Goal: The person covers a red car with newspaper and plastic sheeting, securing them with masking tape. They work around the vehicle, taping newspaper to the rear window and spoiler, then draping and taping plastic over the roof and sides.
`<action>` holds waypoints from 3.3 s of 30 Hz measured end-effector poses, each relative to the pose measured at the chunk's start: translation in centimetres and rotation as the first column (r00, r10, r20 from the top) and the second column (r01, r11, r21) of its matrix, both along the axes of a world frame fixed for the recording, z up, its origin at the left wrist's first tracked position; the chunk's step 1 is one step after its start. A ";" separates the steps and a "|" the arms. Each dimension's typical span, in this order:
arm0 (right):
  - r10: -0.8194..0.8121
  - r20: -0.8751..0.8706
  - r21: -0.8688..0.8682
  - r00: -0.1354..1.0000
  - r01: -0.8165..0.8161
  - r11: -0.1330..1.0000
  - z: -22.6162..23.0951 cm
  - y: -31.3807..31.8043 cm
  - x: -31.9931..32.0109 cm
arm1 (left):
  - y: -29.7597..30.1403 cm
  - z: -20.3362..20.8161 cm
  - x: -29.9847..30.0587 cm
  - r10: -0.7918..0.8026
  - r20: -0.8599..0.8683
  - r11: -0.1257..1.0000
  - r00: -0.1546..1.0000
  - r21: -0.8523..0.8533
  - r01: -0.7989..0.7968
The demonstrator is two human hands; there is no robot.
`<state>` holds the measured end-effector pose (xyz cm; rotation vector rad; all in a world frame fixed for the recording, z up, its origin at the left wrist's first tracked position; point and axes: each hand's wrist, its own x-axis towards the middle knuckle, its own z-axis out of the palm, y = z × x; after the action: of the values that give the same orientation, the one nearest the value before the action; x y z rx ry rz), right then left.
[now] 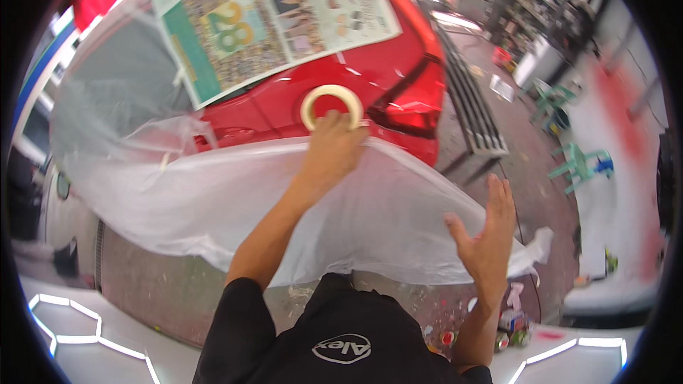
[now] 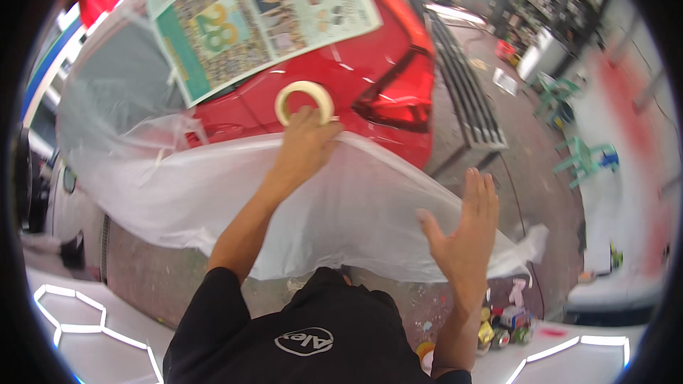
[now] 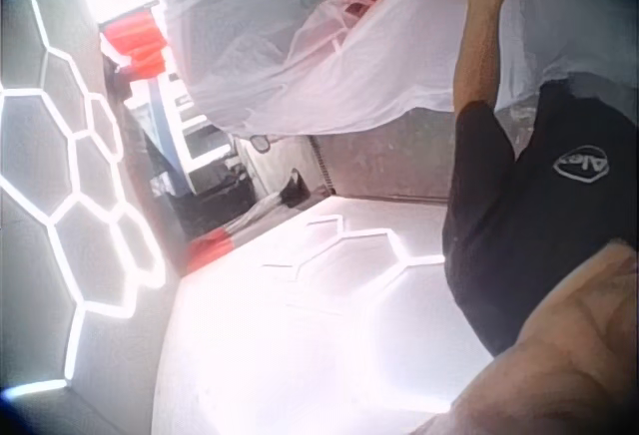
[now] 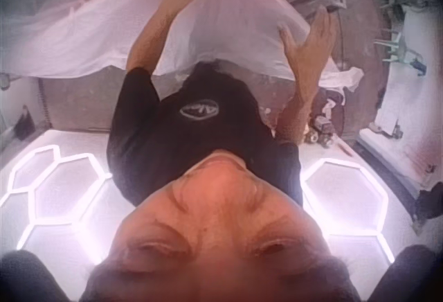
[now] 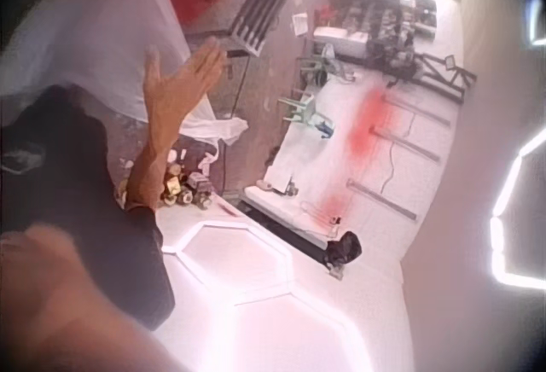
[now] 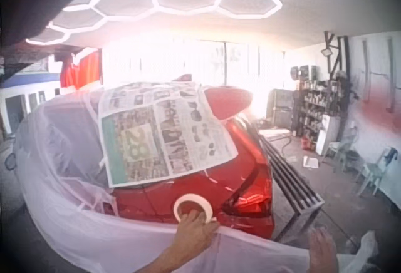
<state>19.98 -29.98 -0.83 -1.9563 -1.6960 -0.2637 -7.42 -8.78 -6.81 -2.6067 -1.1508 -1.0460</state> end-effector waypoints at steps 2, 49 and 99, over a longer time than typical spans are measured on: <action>0.016 0.060 0.060 0.998 -0.019 0.998 -3.0 5.2 -2.5 | 1.0 0.5 1.4 -0.039 0.050 0.998 0.998 0.059 0.036; 0.515 -0.259 0.025 0.817 -0.528 0.849 9.0 52.3 4.5 | 15.3 7.8 -0.3 0.625 0.080 0.531 0.777 0.685 -0.498; 0.527 -0.496 0.065 0.690 -0.576 0.815 8.6 56.6 8.5 | 21.5 6.4 9.8 0.482 0.332 0.840 0.811 0.090 -0.536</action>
<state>28.43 26.64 7.75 -1.3007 -1.8505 0.5184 2.41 12.72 -0.43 -1.8664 -1.6138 -1.3517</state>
